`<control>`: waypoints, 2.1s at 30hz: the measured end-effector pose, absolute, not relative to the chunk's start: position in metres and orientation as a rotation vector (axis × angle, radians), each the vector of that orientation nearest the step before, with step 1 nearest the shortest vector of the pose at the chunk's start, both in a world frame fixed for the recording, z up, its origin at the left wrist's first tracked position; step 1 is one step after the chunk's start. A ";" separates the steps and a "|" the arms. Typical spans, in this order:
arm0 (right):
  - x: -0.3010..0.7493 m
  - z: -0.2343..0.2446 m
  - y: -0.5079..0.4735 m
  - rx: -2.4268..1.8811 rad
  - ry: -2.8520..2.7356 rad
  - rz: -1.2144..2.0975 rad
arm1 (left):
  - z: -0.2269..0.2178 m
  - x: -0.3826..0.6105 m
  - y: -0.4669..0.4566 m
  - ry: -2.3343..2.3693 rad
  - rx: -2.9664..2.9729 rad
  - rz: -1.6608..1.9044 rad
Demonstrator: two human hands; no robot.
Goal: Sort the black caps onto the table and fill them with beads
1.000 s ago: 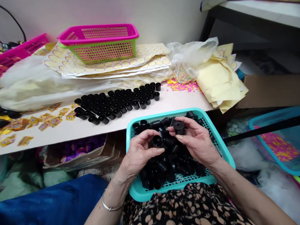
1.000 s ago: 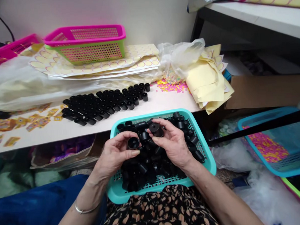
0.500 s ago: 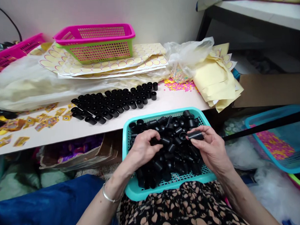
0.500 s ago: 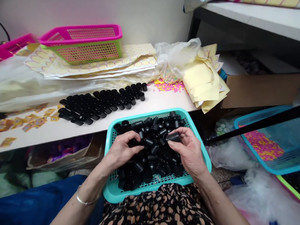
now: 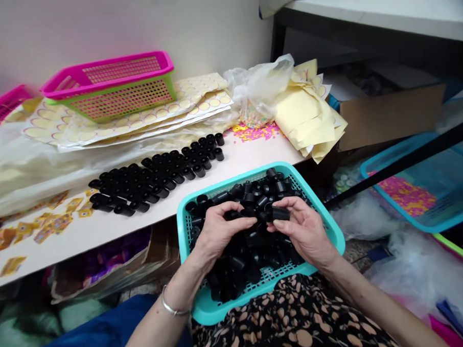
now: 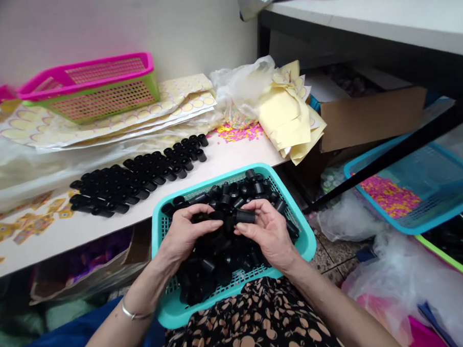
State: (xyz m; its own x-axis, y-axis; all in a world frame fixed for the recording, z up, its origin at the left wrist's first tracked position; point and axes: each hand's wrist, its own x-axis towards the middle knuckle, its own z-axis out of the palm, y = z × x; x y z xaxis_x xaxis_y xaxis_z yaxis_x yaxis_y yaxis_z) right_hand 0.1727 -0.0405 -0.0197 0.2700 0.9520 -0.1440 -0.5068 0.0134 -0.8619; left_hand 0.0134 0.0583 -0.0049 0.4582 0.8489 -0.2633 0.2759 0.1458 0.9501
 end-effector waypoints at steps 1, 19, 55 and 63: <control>0.169 -0.020 -0.039 -0.975 -0.600 1.227 | -0.003 0.014 0.057 1.059 1.194 0.582; 0.161 -0.018 -0.035 -1.235 -1.199 0.814 | 0.010 0.024 0.049 0.934 0.441 0.718; 0.151 -0.030 -0.037 -1.333 -1.005 0.881 | 0.014 0.029 0.019 1.013 1.380 0.890; 0.136 -0.038 -0.023 -1.391 -1.399 0.716 | 0.019 0.001 0.022 1.116 1.097 0.864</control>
State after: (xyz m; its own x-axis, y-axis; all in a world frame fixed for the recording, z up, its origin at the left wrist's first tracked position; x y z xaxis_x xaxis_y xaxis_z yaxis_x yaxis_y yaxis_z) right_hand 0.1364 -0.0231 -0.0378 0.1571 0.9589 0.2363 0.3694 0.1648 -0.9145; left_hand 0.0007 0.0219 0.0191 0.2424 0.9377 -0.2490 -0.0067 0.2583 0.9660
